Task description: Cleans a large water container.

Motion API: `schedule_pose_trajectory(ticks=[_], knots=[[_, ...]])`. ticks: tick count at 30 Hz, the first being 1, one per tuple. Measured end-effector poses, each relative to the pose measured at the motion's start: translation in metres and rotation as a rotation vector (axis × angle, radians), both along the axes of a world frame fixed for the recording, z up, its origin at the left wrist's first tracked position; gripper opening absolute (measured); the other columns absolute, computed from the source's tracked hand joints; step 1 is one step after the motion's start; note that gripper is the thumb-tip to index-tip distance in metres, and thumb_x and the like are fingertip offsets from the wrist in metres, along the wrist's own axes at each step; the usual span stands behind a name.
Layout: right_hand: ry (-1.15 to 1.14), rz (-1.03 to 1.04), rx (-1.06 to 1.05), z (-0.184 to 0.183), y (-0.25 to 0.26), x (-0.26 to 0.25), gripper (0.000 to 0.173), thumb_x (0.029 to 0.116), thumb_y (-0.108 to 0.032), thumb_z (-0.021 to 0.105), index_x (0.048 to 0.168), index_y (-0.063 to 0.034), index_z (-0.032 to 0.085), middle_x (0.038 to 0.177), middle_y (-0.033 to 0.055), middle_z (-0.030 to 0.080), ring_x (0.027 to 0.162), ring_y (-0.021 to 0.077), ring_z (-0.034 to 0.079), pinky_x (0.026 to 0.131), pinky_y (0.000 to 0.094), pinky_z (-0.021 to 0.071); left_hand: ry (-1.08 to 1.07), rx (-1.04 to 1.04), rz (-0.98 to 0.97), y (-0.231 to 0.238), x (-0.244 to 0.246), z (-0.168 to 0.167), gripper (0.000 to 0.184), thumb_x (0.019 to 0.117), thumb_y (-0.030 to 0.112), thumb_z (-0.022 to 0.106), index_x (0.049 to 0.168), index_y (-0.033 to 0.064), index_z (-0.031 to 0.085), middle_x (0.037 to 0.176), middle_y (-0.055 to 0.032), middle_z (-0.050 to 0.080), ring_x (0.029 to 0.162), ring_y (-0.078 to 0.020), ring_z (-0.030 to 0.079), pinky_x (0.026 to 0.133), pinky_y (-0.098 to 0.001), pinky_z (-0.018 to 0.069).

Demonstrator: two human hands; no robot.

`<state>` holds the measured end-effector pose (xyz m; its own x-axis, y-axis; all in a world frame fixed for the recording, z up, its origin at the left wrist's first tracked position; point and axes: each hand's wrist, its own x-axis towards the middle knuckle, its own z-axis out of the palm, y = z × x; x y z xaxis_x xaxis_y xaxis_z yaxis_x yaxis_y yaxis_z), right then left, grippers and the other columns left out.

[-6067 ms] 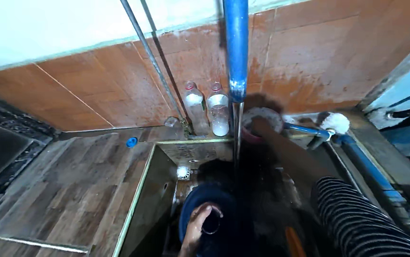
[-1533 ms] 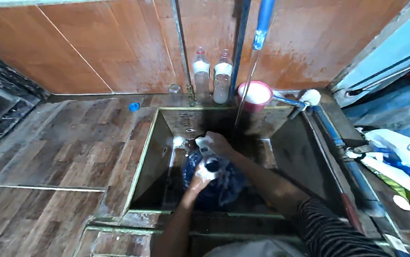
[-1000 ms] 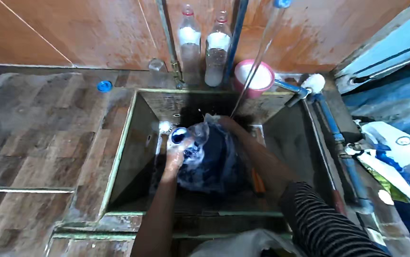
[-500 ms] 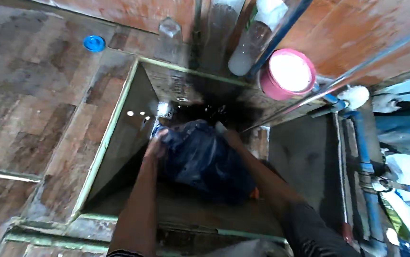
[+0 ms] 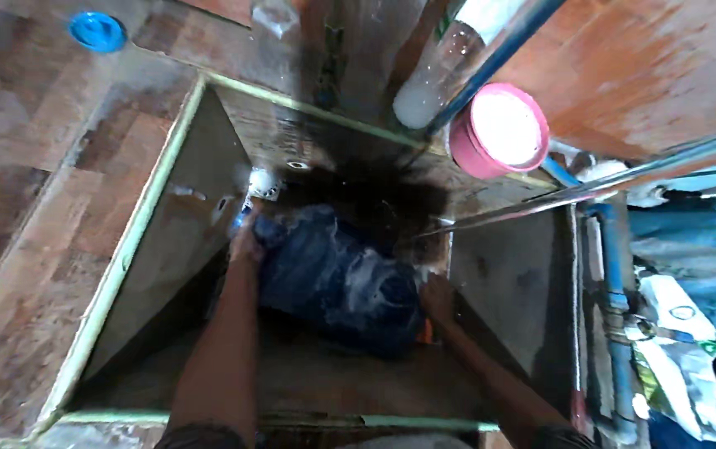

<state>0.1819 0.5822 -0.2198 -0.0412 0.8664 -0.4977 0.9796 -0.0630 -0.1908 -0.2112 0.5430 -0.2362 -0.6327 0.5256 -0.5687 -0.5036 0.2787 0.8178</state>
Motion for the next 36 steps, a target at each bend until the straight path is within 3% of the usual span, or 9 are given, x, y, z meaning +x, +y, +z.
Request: schedule_pose_trajectory(ticks=[3,6,10,16,21,25,27,30,36], knots=[[0.292,0.226,0.243,0.04,-0.044,-0.046,0.038,0.0924,-0.009,0.063,0.124,0.0133,0.065,0.131,0.0392,0.057,0.125,0.0523,0.056,0.106,0.0568,0.0473,0.094,-0.075,-0.02,0.017,0.015,0.001,0.048,0.1051,0.031,0.054,0.141,-0.0003,0.049,0.127,-0.0176,0.06,0.107,-0.0215,0.061,0.095,-0.0425,0.0513],[0.538,0.371,0.487,0.073,-0.003,-0.122,0.033,0.0879,-0.008,0.066,0.113,0.0131,0.068,0.122,0.0368,0.061,0.115,0.0517,0.061,0.098,0.059,0.0513,0.045,0.138,-0.285,0.013,0.036,0.034,0.03,0.1048,0.026,0.051,0.128,0.0082,0.057,0.104,-0.0016,0.063,0.087,-0.0078,0.061,0.078,-0.0291,0.0543],[0.335,0.301,0.041,0.114,0.097,-0.152,0.038,0.1069,-0.011,0.049,0.141,0.0049,0.053,0.146,0.0292,0.051,0.133,0.0447,0.054,0.109,0.0597,0.0445,-0.081,0.304,-0.571,0.005,0.052,0.074,0.023,0.0937,0.007,0.056,0.116,0.009,0.061,0.099,-0.0005,0.069,0.086,-0.008,0.065,0.075,-0.0257,0.0564],[0.464,0.767,0.2,0.127,0.009,-0.166,0.035,0.0967,-0.005,0.058,0.13,0.0027,0.068,0.14,0.0223,0.062,0.135,0.0394,0.055,0.116,0.0554,0.0394,0.071,0.093,-0.213,0.017,0.076,0.079,0.043,0.1028,0.025,0.059,0.14,0.0052,0.052,0.117,-0.0145,0.064,0.097,-0.0204,0.062,0.086,-0.0409,0.053],[0.275,0.336,0.077,0.107,0.09,-0.114,0.038,0.1057,-0.014,0.054,0.138,0.0069,0.057,0.149,0.03,0.049,0.139,0.0479,0.045,0.114,0.0622,0.0375,0.012,0.205,-0.466,-0.012,0.093,0.118,0.043,0.0951,0.0,0.064,0.137,0.0036,0.052,0.116,-0.0104,0.064,0.098,-0.013,0.062,0.086,-0.0314,0.0542],[0.11,0.014,0.06,0.057,-0.018,-0.057,0.052,0.1087,-0.024,0.044,0.15,0.0079,0.043,0.147,0.0302,0.051,0.136,0.0417,0.053,0.114,0.0537,0.0417,0.109,0.058,0.035,-0.004,0.055,0.056,0.042,0.0981,0.023,0.068,0.131,0.0,0.057,0.104,-0.0131,0.065,0.085,-0.0172,0.062,0.077,-0.036,0.0549],[0.231,0.092,0.081,0.07,-0.075,-0.076,0.044,0.1032,-0.017,0.056,0.137,0.0115,0.055,0.132,0.0307,0.062,0.123,0.0418,0.063,0.106,0.0534,0.049,0.139,-0.045,0.217,-0.003,0.045,0.036,0.057,0.0974,0.024,0.068,0.141,-0.0052,0.047,0.124,-0.0235,0.061,0.104,-0.0277,0.063,0.091,-0.0443,0.0539],[0.556,0.354,0.527,0.072,-0.073,-0.128,0.03,0.0853,-0.008,0.069,0.107,0.0116,0.072,0.1,0.0259,0.074,0.089,0.0395,0.075,0.078,0.052,0.0614,0.159,-0.009,0.206,0.005,0.052,0.044,0.046,0.0926,0.022,0.07,0.129,0.0001,0.053,0.102,-0.0111,0.062,0.083,-0.0156,0.061,0.074,-0.0348,0.0545],[0.083,-0.126,-0.088,0.029,0.02,-0.065,0.055,0.109,-0.034,0.045,0.151,0.001,0.044,0.142,0.0277,0.057,0.13,0.0433,0.058,0.108,0.0596,0.0448,0.052,0.046,0.153,-0.01,0.024,0.023,0.033,0.1008,0.021,0.063,0.127,0.0031,0.057,0.104,-0.0084,0.064,0.086,-0.0141,0.063,0.077,-0.0339,0.0556]])
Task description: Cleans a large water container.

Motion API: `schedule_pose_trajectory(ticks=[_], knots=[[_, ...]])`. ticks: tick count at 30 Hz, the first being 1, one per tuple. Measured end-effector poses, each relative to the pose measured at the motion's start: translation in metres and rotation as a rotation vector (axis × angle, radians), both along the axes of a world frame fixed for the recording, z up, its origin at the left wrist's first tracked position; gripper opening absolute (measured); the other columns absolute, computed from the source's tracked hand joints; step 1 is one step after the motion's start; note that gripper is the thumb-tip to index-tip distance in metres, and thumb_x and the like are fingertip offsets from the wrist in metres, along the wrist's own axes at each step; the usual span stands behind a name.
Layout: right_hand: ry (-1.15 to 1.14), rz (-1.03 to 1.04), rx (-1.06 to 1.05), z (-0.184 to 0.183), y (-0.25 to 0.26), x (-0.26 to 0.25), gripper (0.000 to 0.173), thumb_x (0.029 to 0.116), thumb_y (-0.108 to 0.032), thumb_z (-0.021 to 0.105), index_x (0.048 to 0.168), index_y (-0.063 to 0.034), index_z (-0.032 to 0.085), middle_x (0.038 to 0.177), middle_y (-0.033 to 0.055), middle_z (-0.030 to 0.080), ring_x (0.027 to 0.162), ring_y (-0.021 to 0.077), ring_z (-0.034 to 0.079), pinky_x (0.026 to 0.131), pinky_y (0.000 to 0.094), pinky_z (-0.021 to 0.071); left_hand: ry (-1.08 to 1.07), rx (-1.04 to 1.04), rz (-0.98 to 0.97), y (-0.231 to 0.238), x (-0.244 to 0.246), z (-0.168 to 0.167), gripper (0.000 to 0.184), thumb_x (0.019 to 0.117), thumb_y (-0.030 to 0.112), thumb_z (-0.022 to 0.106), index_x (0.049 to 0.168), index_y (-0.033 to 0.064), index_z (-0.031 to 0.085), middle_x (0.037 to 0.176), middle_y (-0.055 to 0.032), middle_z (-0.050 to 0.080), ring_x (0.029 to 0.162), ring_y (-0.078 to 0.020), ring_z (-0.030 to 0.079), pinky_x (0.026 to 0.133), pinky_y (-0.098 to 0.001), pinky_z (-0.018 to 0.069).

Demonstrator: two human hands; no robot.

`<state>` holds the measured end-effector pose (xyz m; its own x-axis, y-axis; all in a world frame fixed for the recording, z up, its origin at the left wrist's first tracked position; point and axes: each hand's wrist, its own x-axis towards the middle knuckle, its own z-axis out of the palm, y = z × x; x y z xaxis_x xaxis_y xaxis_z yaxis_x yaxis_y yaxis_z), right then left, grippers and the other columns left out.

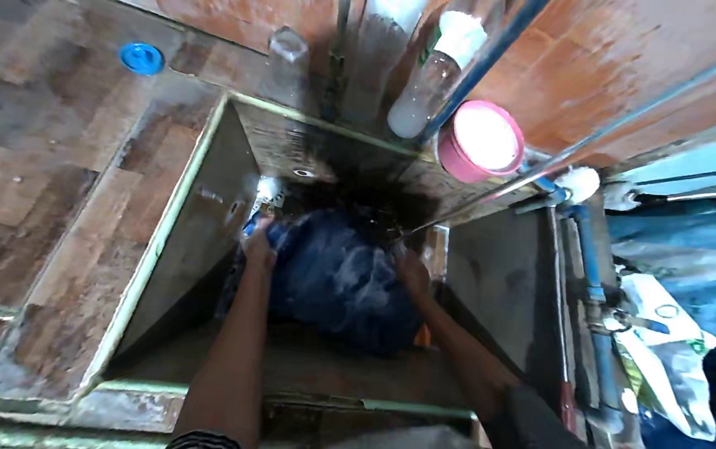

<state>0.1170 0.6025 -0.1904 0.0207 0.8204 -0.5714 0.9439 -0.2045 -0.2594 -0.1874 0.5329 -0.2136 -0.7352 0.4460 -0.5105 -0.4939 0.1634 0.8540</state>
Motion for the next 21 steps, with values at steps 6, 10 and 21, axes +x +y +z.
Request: schedule_pose_trajectory(ticks=[6,10,21], knots=[[0.303,0.297,0.564,0.034,-0.067,-0.057,0.036,0.0896,-0.009,0.067,0.116,0.0147,0.068,0.111,0.0312,0.07,0.096,0.0439,0.073,0.08,0.0551,0.0598,0.04,0.09,-0.092,0.018,0.001,-0.006,0.03,0.1001,0.017,0.059,0.125,0.0001,0.056,0.1,-0.0062,0.063,0.085,-0.0105,0.061,0.079,-0.0317,0.0549],[0.288,0.071,0.165,0.018,0.033,-0.04,0.051,0.1091,-0.027,0.049,0.151,0.0,0.043,0.144,0.0309,0.053,0.13,0.0484,0.055,0.106,0.0642,0.0445,-0.051,0.271,-0.447,0.01,0.007,0.02,0.016,0.0983,0.015,0.048,0.106,0.0104,0.061,0.09,0.0023,0.068,0.081,-0.0069,0.065,0.075,-0.0267,0.0567],[0.432,0.203,0.41,-0.026,-0.04,0.015,0.041,0.0924,0.005,0.053,0.131,0.0206,0.055,0.137,0.0403,0.054,0.13,0.0489,0.054,0.113,0.0506,0.0434,-0.049,0.004,-0.101,0.031,-0.006,-0.027,0.035,0.0976,0.022,0.063,0.126,0.004,0.055,0.102,-0.005,0.063,0.085,-0.0111,0.062,0.077,-0.0321,0.0553]])
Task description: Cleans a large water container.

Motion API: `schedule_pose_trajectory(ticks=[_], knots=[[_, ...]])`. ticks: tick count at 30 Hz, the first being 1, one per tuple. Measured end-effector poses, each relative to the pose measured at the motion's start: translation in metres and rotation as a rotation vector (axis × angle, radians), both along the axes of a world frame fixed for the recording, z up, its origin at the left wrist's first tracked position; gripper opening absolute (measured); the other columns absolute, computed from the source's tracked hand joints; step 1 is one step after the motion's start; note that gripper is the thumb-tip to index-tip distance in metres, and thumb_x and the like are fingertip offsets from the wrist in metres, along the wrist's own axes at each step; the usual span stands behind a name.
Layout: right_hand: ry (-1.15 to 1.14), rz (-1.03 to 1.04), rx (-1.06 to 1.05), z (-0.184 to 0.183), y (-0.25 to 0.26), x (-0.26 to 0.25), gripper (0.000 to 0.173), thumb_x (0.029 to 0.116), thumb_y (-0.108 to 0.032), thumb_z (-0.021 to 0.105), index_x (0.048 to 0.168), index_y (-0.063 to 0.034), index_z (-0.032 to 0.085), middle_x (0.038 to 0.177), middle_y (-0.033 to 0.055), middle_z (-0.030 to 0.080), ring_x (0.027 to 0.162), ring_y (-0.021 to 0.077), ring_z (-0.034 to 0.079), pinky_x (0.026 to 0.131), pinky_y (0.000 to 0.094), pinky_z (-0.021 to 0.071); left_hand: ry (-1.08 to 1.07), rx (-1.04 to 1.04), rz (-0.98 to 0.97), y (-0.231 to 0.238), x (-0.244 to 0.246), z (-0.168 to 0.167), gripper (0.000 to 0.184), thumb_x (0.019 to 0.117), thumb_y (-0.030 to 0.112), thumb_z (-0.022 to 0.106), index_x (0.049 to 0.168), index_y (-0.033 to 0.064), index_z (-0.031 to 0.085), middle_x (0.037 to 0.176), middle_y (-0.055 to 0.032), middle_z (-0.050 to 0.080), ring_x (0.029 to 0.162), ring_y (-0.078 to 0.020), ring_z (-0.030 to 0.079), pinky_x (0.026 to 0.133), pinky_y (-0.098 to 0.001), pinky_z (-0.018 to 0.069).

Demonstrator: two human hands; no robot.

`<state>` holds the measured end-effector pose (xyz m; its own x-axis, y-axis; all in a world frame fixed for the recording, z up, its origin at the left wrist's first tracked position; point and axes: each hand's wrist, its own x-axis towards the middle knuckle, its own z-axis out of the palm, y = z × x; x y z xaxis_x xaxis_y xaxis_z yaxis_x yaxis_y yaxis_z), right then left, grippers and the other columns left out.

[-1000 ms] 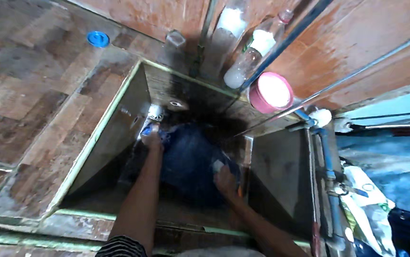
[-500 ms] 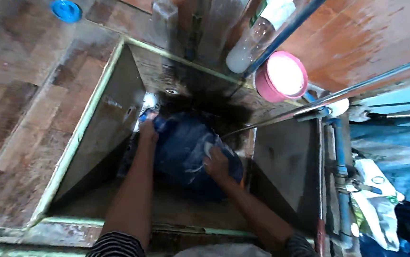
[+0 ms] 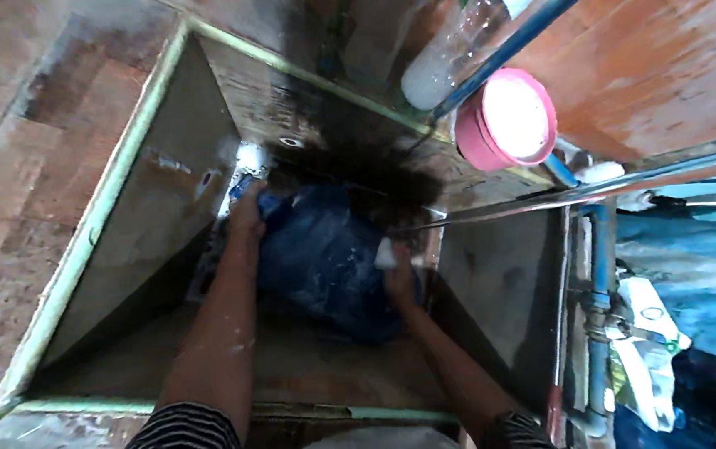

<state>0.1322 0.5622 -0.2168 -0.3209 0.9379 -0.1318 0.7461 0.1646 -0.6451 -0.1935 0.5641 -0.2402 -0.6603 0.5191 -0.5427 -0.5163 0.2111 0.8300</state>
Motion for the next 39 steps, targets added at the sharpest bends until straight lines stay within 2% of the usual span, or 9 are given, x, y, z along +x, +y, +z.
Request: schedule_pose_trajectory(ticks=[3,8,12,16,21,26,29,32,39], knots=[[-0.403,-0.183,-0.443,-0.019,0.054,0.038,0.045,0.111,-0.014,0.039,0.151,0.0063,0.042,0.147,0.0321,0.051,0.139,0.0438,0.05,0.117,0.0527,0.0368,-0.081,0.073,-0.17,-0.013,-0.005,0.006,0.018,0.1032,0.02,0.049,0.116,0.0106,0.056,0.093,0.0028,0.062,0.08,-0.0048,0.061,0.073,-0.0247,0.0543],[-0.131,0.102,0.143,-0.005,-0.038,0.028,0.049,0.0948,0.0,0.054,0.14,0.0185,0.05,0.147,0.0368,0.048,0.139,0.0528,0.046,0.119,0.0585,0.0347,0.044,-0.129,-0.038,0.007,-0.013,-0.005,0.052,0.104,0.032,0.058,0.146,0.002,0.047,0.132,-0.0159,0.059,0.111,-0.0189,0.06,0.098,-0.0383,0.05],[0.118,0.377,0.393,0.024,0.012,-0.058,0.045,0.0945,-0.006,0.048,0.135,0.0109,0.06,0.146,0.0313,0.054,0.135,0.0475,0.053,0.113,0.0565,0.0433,0.042,0.02,-0.161,0.016,0.008,0.019,0.038,0.1006,0.022,0.058,0.133,0.0024,0.054,0.113,-0.0095,0.063,0.096,-0.0139,0.061,0.085,-0.035,0.0533],[-0.039,0.145,-0.174,0.089,0.091,-0.078,0.045,0.1121,-0.02,0.04,0.154,-0.0032,0.041,0.151,0.0252,0.05,0.136,0.0419,0.052,0.111,0.0578,0.043,-0.08,0.29,-0.441,-0.003,0.023,0.055,0.019,0.0914,0.014,0.06,0.11,0.0098,0.062,0.091,0.0018,0.069,0.079,-0.0071,0.066,0.071,-0.0265,0.0577],[0.142,0.494,0.268,0.086,0.039,-0.088,0.033,0.0928,-0.001,0.056,0.121,0.0027,0.073,0.141,0.0221,0.061,0.137,0.0444,0.052,0.114,0.0607,0.0381,0.074,0.08,-0.232,0.0,0.031,0.066,0.042,0.1016,0.035,0.061,0.133,0.0062,0.058,0.114,-0.01,0.065,0.096,-0.0155,0.061,0.086,-0.0383,0.053],[-0.234,0.635,-0.084,0.112,0.124,-0.107,0.029,0.0975,-0.001,0.059,0.124,0.0036,0.07,0.144,0.025,0.056,0.136,0.043,0.05,0.114,0.0589,0.0396,0.09,0.204,-0.62,-0.022,0.08,0.136,0.046,0.0903,-0.002,0.068,0.134,0.0036,0.052,0.108,-0.0078,0.066,0.092,-0.0108,0.064,0.082,-0.0301,0.056],[-0.026,0.602,0.289,0.051,0.146,-0.057,0.03,0.1011,-0.022,0.058,0.116,0.0005,0.071,0.118,0.0303,0.067,0.1,0.0467,0.067,0.075,0.0605,0.0573,0.049,0.302,-0.886,-0.024,0.081,0.138,0.051,0.0792,-0.004,0.072,0.127,0.0044,0.057,0.108,-0.004,0.068,0.096,-0.0082,0.065,0.086,-0.0262,0.0565],[-0.283,0.539,-0.022,0.123,0.088,-0.092,0.027,0.0985,-0.011,0.063,0.122,-0.0009,0.072,0.142,0.0207,0.059,0.136,0.0418,0.05,0.113,0.062,0.0377,0.036,0.213,-0.594,-0.026,0.075,0.115,0.04,0.0965,0.003,0.064,0.135,0.0013,0.052,0.11,-0.0086,0.066,0.092,-0.0103,0.064,0.082,-0.0286,0.0556],[-0.015,0.168,-0.293,0.09,0.107,-0.064,0.04,0.1104,-0.023,0.046,0.14,0.0024,0.057,0.132,0.0283,0.063,0.123,0.042,0.06,0.107,0.0593,0.0451,0.037,0.175,-0.448,-0.025,0.054,0.08,0.04,0.0969,0.015,0.063,0.135,0.0088,0.052,0.107,-0.004,0.067,0.091,-0.0098,0.064,0.08,-0.0292,0.0559]])
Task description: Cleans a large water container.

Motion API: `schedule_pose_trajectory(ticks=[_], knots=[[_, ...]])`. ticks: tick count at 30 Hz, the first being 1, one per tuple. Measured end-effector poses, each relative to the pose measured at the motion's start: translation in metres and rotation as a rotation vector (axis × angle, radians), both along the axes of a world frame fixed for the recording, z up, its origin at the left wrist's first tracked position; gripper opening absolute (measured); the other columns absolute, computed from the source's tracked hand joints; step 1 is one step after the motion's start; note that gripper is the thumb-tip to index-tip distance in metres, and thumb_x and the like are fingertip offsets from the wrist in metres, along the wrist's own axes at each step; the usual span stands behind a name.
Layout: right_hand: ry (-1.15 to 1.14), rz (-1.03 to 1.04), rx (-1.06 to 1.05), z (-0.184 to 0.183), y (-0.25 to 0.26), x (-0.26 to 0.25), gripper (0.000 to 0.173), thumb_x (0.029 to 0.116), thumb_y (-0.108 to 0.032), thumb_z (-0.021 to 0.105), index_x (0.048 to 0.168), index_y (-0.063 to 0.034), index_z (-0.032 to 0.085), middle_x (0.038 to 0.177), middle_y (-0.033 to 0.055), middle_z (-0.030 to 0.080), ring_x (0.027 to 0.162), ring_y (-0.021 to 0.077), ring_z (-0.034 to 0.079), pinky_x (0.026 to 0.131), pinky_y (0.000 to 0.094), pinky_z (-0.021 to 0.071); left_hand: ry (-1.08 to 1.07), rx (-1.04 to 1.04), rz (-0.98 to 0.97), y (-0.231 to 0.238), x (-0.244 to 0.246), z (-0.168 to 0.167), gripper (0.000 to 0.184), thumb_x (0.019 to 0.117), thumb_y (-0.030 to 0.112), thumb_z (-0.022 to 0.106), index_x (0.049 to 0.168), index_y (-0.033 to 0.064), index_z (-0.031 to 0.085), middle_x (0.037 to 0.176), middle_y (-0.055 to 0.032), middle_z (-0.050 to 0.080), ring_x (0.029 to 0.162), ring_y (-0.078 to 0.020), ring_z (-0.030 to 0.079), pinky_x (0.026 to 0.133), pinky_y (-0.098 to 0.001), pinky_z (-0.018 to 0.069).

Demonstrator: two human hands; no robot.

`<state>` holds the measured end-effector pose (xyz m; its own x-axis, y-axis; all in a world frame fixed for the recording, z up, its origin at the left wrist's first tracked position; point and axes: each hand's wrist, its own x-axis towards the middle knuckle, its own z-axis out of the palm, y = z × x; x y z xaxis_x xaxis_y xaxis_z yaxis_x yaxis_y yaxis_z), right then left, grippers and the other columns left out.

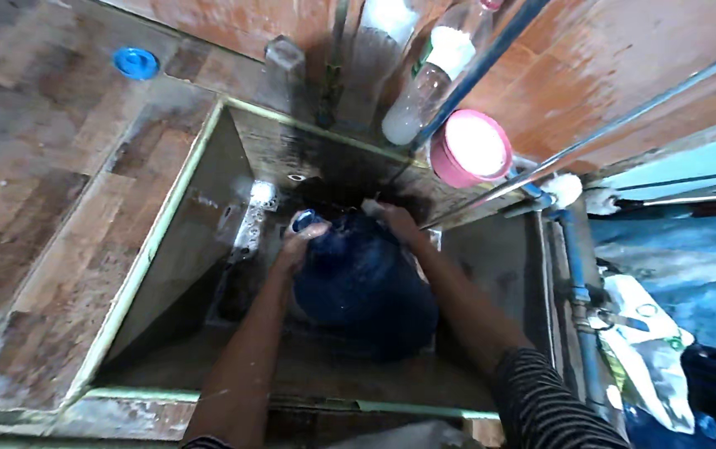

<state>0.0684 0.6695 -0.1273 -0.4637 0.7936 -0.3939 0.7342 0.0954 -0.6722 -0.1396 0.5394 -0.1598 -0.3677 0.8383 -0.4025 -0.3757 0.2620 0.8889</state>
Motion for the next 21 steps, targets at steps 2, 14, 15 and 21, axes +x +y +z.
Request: schedule_pose_trajectory(ticks=[2,14,15,21], knots=[[0.031,-0.12,0.13,-0.044,-0.055,0.035,0.045,0.1087,-0.019,0.048,0.144,0.0086,0.051,0.139,0.0312,0.058,0.13,0.0408,0.057,0.113,0.0517,0.0435,0.067,-0.163,0.191,0.005,-0.021,-0.03,0.048,0.0983,0.03,0.066,0.138,0.0051,0.056,0.12,-0.0141,0.066,0.104,-0.0214,0.064,0.09,-0.0421,0.0547],[-0.232,-0.086,0.013,-0.048,-0.028,0.013,0.043,0.1109,-0.017,0.043,0.146,0.0076,0.049,0.146,0.033,0.051,0.136,0.0479,0.05,0.114,0.0589,0.0381,-0.129,-0.054,0.014,-0.01,-0.033,-0.033,0.021,0.1032,0.018,0.049,0.12,0.0095,0.059,0.099,0.0005,0.067,0.085,-0.0068,0.063,0.075,-0.0271,0.0556],[-0.231,-0.091,0.145,-0.056,-0.039,0.018,0.042,0.1084,-0.015,0.046,0.142,0.0106,0.052,0.143,0.0349,0.053,0.134,0.0499,0.051,0.114,0.0601,0.0382,-0.133,-0.056,0.013,-0.005,-0.04,-0.033,0.021,0.1041,0.021,0.048,0.119,0.01,0.058,0.097,0.0007,0.067,0.084,-0.0068,0.064,0.074,-0.0267,0.0562],[0.137,0.042,0.446,-0.053,-0.126,-0.007,0.047,0.1003,-0.006,0.048,0.144,0.0121,0.051,0.15,0.0336,0.048,0.14,0.0495,0.046,0.119,0.0599,0.0338,-0.01,-0.285,0.387,0.009,-0.043,-0.051,0.042,0.1008,0.03,0.06,0.134,0.0041,0.055,0.117,-0.0118,0.064,0.101,-0.0179,0.062,0.086,-0.0391,0.0536]])
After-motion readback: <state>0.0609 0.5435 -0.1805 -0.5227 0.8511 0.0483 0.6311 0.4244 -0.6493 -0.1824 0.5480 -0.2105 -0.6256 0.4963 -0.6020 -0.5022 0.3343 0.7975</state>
